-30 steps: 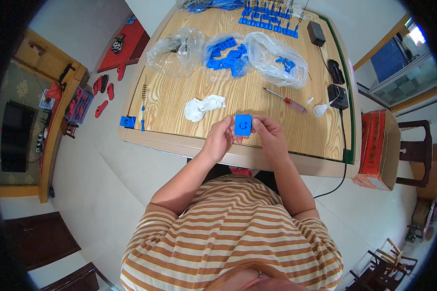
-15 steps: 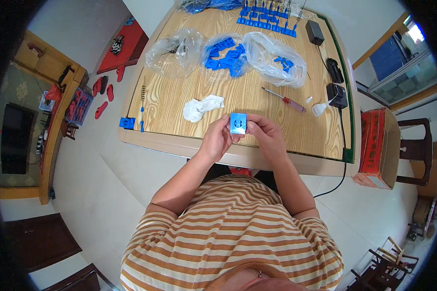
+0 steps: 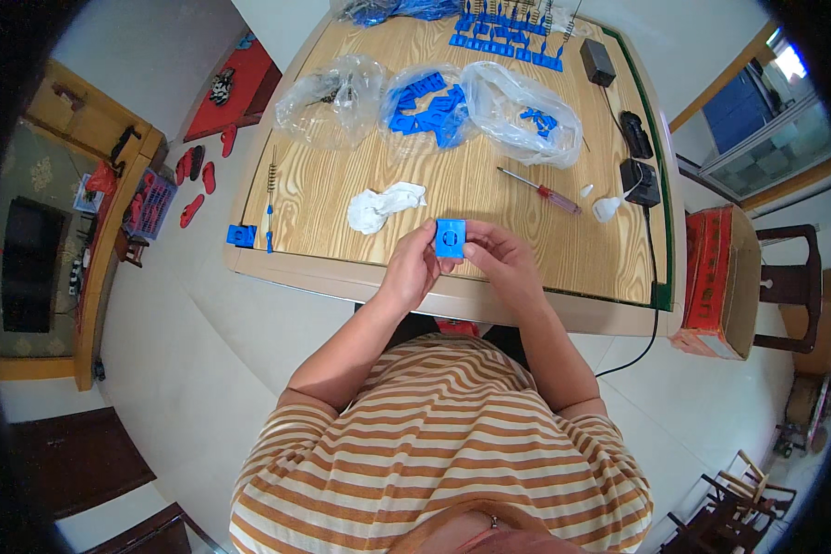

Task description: The person assembles a lighting fixture by joining blue plastic housing components with internal lighting components using screws and a manual screwdriver.

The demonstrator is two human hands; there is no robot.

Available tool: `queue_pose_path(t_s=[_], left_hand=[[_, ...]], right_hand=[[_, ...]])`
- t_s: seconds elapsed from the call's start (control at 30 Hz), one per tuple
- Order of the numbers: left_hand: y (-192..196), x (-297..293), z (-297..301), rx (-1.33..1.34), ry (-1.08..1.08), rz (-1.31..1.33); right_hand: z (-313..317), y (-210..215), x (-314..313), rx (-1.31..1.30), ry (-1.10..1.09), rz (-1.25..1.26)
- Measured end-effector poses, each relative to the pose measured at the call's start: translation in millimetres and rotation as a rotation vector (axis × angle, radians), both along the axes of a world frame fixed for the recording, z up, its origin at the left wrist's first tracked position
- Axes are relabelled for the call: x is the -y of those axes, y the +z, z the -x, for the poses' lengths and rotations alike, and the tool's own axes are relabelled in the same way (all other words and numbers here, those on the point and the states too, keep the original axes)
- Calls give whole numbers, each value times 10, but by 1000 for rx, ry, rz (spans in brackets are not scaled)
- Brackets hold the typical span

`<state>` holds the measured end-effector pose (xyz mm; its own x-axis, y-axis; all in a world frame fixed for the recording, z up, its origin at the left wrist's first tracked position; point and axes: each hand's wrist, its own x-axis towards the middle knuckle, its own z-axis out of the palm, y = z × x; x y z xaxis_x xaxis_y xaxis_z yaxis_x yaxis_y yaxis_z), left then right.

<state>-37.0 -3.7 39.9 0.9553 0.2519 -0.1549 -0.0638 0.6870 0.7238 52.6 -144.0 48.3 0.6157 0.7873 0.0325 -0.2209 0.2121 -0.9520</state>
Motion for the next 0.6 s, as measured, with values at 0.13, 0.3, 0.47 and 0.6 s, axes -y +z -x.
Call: queue_pose_path(t_s=[0.13,0.3,0.47,0.6], left_hand=[[38,37,-1,-29,33,-56],[172,109,28,-60,25,-195],[182,133,50,-47,19,-249],[223,140,67,-52,6,-290]], right_hand=[[10,51,-12,-35,21,-17],[18,158,-10,-115,70,-50],[18,101,-8,-142,-8,-9],[14,83,-6,-150,-9,-39]])
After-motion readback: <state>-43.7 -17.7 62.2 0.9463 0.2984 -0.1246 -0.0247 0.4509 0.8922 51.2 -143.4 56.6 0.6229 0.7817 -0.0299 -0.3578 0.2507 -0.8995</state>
